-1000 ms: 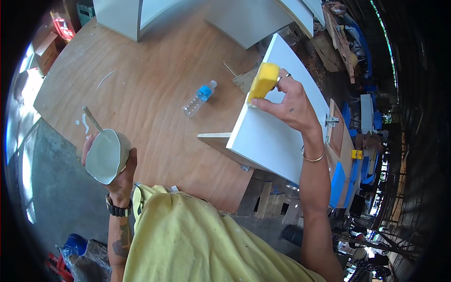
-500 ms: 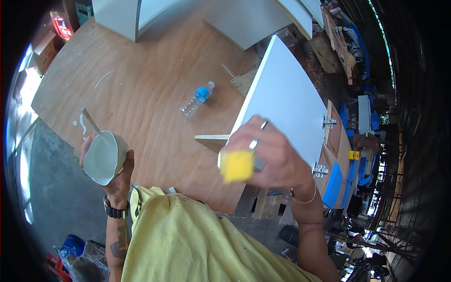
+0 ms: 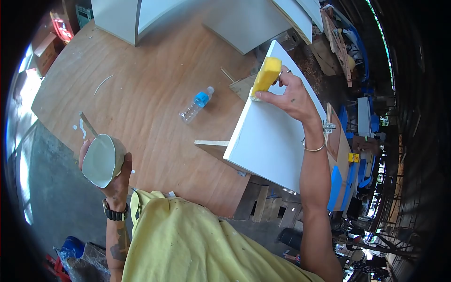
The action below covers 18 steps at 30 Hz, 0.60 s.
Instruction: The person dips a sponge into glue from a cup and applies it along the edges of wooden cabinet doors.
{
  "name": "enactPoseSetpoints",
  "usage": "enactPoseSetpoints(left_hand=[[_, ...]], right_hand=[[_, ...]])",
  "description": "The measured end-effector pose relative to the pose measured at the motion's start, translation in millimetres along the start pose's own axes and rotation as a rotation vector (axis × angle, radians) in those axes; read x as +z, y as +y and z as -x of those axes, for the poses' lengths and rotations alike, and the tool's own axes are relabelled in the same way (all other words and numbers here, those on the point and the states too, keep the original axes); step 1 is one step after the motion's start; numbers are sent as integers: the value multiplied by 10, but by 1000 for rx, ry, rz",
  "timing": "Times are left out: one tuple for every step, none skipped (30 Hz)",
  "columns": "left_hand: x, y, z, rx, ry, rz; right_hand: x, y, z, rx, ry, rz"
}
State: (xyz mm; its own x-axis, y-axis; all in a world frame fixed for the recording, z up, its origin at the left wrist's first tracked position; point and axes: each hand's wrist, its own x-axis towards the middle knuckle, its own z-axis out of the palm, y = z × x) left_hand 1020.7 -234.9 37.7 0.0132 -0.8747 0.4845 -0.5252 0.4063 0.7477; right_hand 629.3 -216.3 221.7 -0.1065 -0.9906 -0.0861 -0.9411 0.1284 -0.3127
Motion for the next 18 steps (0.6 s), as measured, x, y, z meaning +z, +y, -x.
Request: enactPoseSetpoints(left_hand=[[11, 1, 1, -1, 0, 9], [19, 3, 0, -1, 0, 18], [26, 4, -2, 0, -4, 18], [30, 11, 2, 0, -9, 18], [32, 12, -2, 1, -12, 18], [33, 15, -8, 5, -13, 20], [33, 17, -15, 9, -14, 22], [33, 20, -17, 13, -14, 24], [31, 14, -12, 17, -19, 17], [27, 1, -7, 21, -24, 10], [28, -7, -7, 26, -28, 4], [30, -1, -7, 16, -23, 11], [29, 12, -5, 6, -19, 17], [27, 19, -1, -4, -16, 25], [25, 18, 1, 12, -20, 19], [25, 11, -2, 29, -20, 12], [27, 5, -4, 45, -18, 5], [29, 2, -5, 36, -15, 14]], right_hand=[[6, -15, 10, -5, -3, -5], [11, -29, 18, -15, -7, -3], [15, -45, 22, -26, -11, 0], [19, -62, 34, -38, -15, 3], [21, -103, 42, -65, -28, -8], [23, -157, 58, -93, -41, -18], [39, -200, 78, -121, -55, -27], [73, -230, 111, -182, -48, -29], [115, -257, 152, -243, -41, -32], [150, -287, 182, -303, -35, -34], [177, -321, 190, -375, -48, -73], [145, -317, 175, -349, -23, -89], [80, -300, 141, -322, 0, -106], [19, -261, 108, -293, 24, -121], [-30, -181, 65, -242, 36, -58], [-41, -128, 39, -217, 42, -30], [-43, -82, 14, -194, 48, 0], [-49, -65, -4, -173, 53, 29]])
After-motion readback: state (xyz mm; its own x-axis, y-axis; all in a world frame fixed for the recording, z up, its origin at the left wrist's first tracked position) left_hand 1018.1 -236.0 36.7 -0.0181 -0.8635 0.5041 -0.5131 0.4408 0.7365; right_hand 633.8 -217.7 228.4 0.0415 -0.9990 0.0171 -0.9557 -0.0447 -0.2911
